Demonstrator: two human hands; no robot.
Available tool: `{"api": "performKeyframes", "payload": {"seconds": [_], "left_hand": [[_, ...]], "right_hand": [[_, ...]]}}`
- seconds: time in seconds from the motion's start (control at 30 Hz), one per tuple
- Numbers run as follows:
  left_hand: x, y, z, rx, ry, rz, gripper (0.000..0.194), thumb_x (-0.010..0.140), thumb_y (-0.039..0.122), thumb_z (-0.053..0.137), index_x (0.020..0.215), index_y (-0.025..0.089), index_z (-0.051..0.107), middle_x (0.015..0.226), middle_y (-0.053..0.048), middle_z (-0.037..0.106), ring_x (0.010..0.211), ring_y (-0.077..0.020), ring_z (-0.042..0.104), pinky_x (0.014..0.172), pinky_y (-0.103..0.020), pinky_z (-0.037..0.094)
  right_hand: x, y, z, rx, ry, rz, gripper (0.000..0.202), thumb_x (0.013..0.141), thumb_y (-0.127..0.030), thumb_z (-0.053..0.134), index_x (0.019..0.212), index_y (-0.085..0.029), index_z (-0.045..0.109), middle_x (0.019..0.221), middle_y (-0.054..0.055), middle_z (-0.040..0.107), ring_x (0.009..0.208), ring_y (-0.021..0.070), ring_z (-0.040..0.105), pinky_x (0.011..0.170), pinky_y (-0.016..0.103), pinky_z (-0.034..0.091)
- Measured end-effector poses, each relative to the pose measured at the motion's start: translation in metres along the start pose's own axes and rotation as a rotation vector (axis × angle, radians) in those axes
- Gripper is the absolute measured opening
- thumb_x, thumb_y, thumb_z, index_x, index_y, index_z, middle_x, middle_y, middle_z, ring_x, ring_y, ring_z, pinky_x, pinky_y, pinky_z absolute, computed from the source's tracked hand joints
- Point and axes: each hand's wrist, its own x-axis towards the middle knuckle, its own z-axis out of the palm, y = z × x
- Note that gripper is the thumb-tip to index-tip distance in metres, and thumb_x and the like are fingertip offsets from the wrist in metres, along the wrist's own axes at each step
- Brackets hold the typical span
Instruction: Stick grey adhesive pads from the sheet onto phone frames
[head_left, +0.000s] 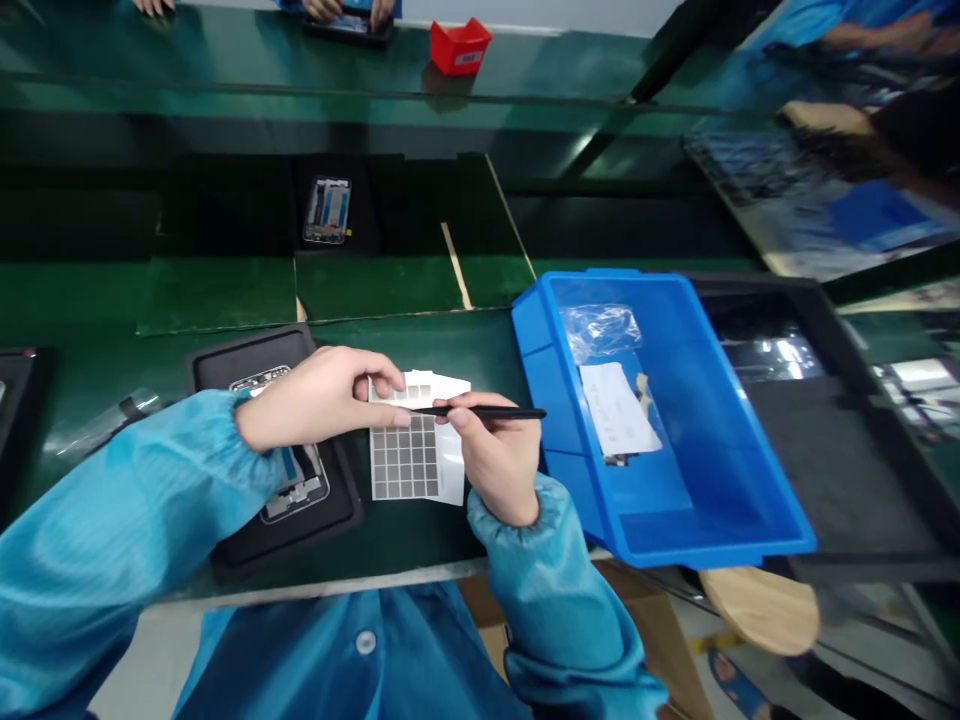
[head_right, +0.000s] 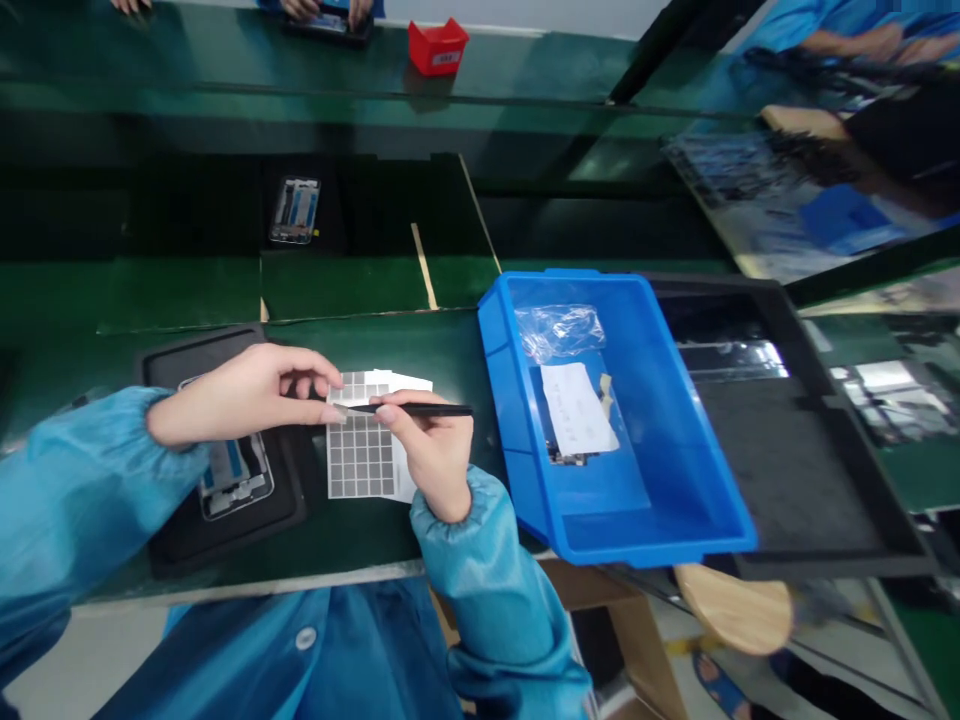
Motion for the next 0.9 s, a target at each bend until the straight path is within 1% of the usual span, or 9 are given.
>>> {"api": "performKeyframes", "payload": {"seconds": [0.07,0.13,0.2,0.3,0.4,0.47,0.6,0.77,0.9], "left_hand": [[-0.017,-0.003,-0.004,-0.043,0.079,-0.024,0.025,0.080,0.044,0.073,0.092,0.022,0.075,0.072,0.002,0.066,0.064,-0.0116,0.056,0.060,-0.024,0.042],[-0.031,-0.009,-0.006,-0.036,0.121,-0.030,0.015,0.082,0.035,0.070,0.084,0.022,0.076,0.068,0.003,0.065,0.061,-0.0105,0.055,0.059,-0.024,0.041],[-0.044,-0.015,-0.007,-0.031,0.145,-0.040,0.014,0.083,0.032,0.068,0.080,0.022,0.076,0.067,0.003,0.066,0.061,-0.0104,0.055,0.058,-0.024,0.041],[-0.060,-0.022,-0.009,-0.038,0.194,-0.061,0.016,0.083,0.033,0.067,0.079,0.021,0.076,0.069,0.002,0.066,0.062,-0.0105,0.055,0.060,-0.024,0.042],[-0.073,-0.028,-0.012,-0.085,0.248,-0.079,0.016,0.082,0.033,0.067,0.077,0.019,0.074,0.071,0.001,0.066,0.062,-0.0102,0.054,0.060,-0.023,0.042],[-0.080,-0.033,-0.013,-0.146,0.274,-0.085,0.016,0.081,0.033,0.067,0.077,0.019,0.074,0.070,0.001,0.066,0.062,-0.0101,0.052,0.058,-0.023,0.041],[-0.088,-0.043,-0.014,-0.240,0.288,-0.092,0.018,0.081,0.034,0.068,0.079,0.017,0.074,0.068,0.001,0.064,0.061,-0.0096,0.050,0.056,-0.022,0.040],[-0.096,-0.052,-0.017,-0.303,0.273,-0.087,0.020,0.082,0.037,0.069,0.080,0.017,0.074,0.065,0.002,0.060,0.059,-0.0083,0.047,0.053,-0.020,0.038],[-0.100,-0.055,-0.020,-0.317,0.280,-0.077,0.018,0.082,0.034,0.068,0.079,0.017,0.074,0.064,0.003,0.059,0.058,-0.0078,0.045,0.052,-0.020,0.036]], "right_hand": [[-0.004,-0.001,0.013,0.034,-0.041,0.014,0.011,0.080,-0.031,0.083,0.088,-0.026,0.078,0.084,0.002,0.080,0.072,0.0219,0.077,0.067,0.036,0.065],[-0.007,-0.002,0.026,0.060,-0.077,0.023,0.011,0.079,-0.030,0.084,0.088,-0.027,0.078,0.084,0.002,0.080,0.073,0.0219,0.077,0.067,0.035,0.065],[-0.009,-0.002,0.038,0.063,-0.108,0.026,0.010,0.080,-0.031,0.083,0.089,-0.028,0.078,0.085,0.001,0.080,0.076,0.0225,0.077,0.069,0.037,0.066],[-0.012,-0.004,0.054,0.061,-0.122,0.031,0.011,0.082,-0.034,0.082,0.090,-0.028,0.078,0.087,0.002,0.081,0.081,0.0241,0.078,0.076,0.041,0.066],[-0.015,-0.005,0.069,0.100,-0.106,0.042,0.015,0.081,-0.038,0.081,0.091,-0.027,0.078,0.086,0.003,0.081,0.077,0.0242,0.078,0.075,0.042,0.067],[-0.017,-0.005,0.077,0.131,-0.115,0.056,0.016,0.081,-0.039,0.081,0.090,-0.026,0.079,0.085,0.003,0.081,0.074,0.0236,0.078,0.072,0.041,0.068],[-0.021,-0.005,0.090,0.151,-0.145,0.089,0.015,0.080,-0.037,0.082,0.091,-0.026,0.079,0.087,0.003,0.081,0.078,0.0239,0.079,0.073,0.040,0.069],[-0.023,-0.006,0.098,0.125,-0.135,0.112,0.013,0.079,-0.035,0.083,0.089,-0.027,0.080,0.087,0.002,0.081,0.077,0.0227,0.079,0.074,0.038,0.068],[-0.024,-0.007,0.103,0.130,-0.144,0.104,0.011,0.079,-0.031,0.084,0.089,-0.027,0.080,0.085,0.002,0.081,0.075,0.0211,0.078,0.072,0.036,0.066]]}}
